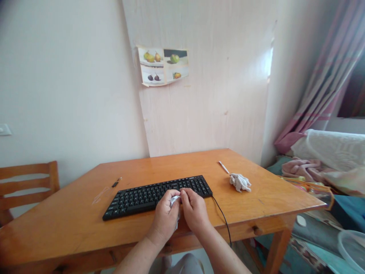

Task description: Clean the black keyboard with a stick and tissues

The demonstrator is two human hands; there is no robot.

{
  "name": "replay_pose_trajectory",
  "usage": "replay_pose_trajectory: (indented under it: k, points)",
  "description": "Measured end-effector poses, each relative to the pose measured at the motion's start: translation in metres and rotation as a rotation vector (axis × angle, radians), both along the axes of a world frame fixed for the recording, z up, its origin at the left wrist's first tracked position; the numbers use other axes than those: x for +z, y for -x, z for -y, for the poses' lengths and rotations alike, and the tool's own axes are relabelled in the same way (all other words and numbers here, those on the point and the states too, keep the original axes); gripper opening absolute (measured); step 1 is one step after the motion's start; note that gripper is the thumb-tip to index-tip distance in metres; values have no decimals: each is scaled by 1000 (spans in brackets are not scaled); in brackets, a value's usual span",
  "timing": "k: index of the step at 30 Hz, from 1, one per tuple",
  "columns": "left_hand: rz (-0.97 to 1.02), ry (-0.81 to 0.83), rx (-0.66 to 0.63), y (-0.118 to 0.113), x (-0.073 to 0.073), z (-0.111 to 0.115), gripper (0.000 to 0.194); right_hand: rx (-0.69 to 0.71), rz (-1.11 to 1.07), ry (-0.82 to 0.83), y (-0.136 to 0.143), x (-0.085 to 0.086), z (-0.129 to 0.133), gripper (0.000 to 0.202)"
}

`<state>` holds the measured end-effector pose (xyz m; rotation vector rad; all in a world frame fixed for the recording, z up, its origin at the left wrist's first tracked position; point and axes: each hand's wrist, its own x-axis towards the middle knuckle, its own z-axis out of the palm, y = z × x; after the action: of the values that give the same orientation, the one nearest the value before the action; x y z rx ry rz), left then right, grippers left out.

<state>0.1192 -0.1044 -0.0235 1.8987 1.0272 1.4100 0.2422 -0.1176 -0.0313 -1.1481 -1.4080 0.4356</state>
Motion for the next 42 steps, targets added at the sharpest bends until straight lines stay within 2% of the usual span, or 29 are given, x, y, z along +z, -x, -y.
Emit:
replay_pose_trajectory:
  k: [8, 14, 17, 19, 21, 25, 28, 31, 37, 42]
  points:
    - [10, -34, 40, 2, -3, -3, 21, 157, -9, -12, 7, 5, 4, 40]
    - [-45, -86, -2, 2, -3, 4, 34, 49, -133, 14, 0, -3, -3, 34]
    - [-84, -95, 17, 1, -5, 5, 40, -33, -262, -20, -4, -8, -8, 32]
    - [-78, -72, 48, 1, -5, 2, 37, -51, -330, -28, -6, -10, -9, 30]
    - [-52, -31, 69, 1, -6, -1, 31, -65, -297, -27, -6, -10, -9, 28]
    - [-10, 2, 85, 1, -5, -4, 28, -85, -50, -36, -2, -6, -3, 31]
    - [-24, -9, 10, 0, -2, 0, 22, -66, 58, -34, 1, -2, 3, 35]
    - [-63, -63, -81, -2, 3, 6, 29, -79, 91, -27, 2, -1, 4, 38]
    - [-200, -104, -116, 1, 11, 9, 47, -93, -15, -14, -1, -4, 0, 40]
    - [-257, -85, -205, 2, 13, 10, 52, -151, -94, 3, -7, -11, -3, 42]
